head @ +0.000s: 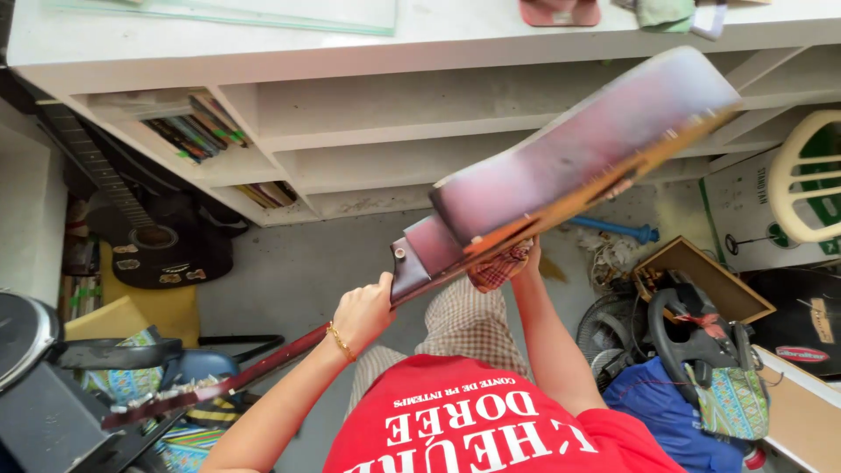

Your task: The person cleans an acoustic guitar using a cloth. They wipe the fretboard, the body, and the back of the guitar, turning it over to clean all sides.

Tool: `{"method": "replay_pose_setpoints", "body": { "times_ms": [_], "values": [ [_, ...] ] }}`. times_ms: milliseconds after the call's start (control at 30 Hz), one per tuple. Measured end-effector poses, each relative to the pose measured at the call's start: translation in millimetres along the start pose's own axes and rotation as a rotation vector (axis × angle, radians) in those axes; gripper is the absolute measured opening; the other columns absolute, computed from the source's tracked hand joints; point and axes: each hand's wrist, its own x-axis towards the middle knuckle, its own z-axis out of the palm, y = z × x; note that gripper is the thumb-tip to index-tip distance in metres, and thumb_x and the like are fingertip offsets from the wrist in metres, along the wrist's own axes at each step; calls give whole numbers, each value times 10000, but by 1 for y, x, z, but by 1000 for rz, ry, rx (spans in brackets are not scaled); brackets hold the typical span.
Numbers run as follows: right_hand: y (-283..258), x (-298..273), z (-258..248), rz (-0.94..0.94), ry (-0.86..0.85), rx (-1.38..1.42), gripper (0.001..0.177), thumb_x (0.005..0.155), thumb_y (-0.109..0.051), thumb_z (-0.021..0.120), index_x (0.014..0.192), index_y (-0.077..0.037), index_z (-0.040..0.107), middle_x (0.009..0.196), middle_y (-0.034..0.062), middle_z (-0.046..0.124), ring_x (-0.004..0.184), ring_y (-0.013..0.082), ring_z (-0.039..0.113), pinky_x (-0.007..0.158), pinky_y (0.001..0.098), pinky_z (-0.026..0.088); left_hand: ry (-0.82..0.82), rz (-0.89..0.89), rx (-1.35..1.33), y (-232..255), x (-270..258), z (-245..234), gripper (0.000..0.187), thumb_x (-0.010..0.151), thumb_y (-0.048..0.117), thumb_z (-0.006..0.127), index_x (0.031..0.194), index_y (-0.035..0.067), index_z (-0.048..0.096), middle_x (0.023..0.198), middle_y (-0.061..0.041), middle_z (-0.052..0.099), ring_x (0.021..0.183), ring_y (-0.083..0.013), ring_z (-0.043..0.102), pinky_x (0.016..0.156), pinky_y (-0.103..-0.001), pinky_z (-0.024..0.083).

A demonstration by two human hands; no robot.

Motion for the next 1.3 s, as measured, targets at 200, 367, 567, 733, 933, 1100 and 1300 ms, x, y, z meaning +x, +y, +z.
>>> {"method": "replay_pose_setpoints", "body": {
  "times_ms": [200,367,567,733,933,1100,1300],
  "values": [
    [-98,4,59,200,166,-52,765,1004,-705,274,1472,-138,485,1460,137,528,1298,356,513,1126,535,395,69,-61,-13,81,49,44,351,776,183,753,989,39,516,765,-173,720,713,-376,724,617,-481,580],
    [-222,61,-91,270,-729,60,577,1219,-613,304,1489,-137,486,1438,95,569,1419,333,509,1296,523,340,79,-102,38,153,84,77,311,811,195,727,1003,57,526,756,-148,722,676,-347,732,585,-451,586],
    [-231,90,-31,289,-672,42,570,1199,-589,312,1485,-129,491,1440,97,571,1414,328,511,1282,517,350,148,-93,336,166,100,89,175,864,134,660,1005,106,560,764,-62,715,675,-236,751,556,-373,592],
    [-166,42,-37,287,-582,93,566,1182,-568,319,1481,-122,495,1442,99,573,1410,323,512,1271,511,357,273,21,492,159,100,68,244,841,139,663,1074,113,598,780,-34,707,713,-196,744,605,-335,590],
    [-163,-27,-8,290,-454,57,561,1161,-544,327,1477,-114,500,1445,101,576,1406,318,514,1257,505,367,400,-1,600,152,102,57,166,867,148,684,1014,156,608,755,-7,654,715,-178,708,632,-312,555],
    [-183,-63,19,266,-366,33,558,1144,-524,334,1474,-107,504,1447,103,578,1402,314,516,1245,500,374,446,-12,703,169,105,16,311,807,140,699,1111,127,636,759,14,613,718,-151,669,668,-284,528],
    [-215,-75,18,235,-290,0,555,1124,-499,341,1470,-99,509,1449,105,580,1398,309,518,1232,493,384,445,-36,708,168,125,36,378,775,118,723,1139,128,622,799,5,624,754,-155,667,705,-283,523]
  ]
}}
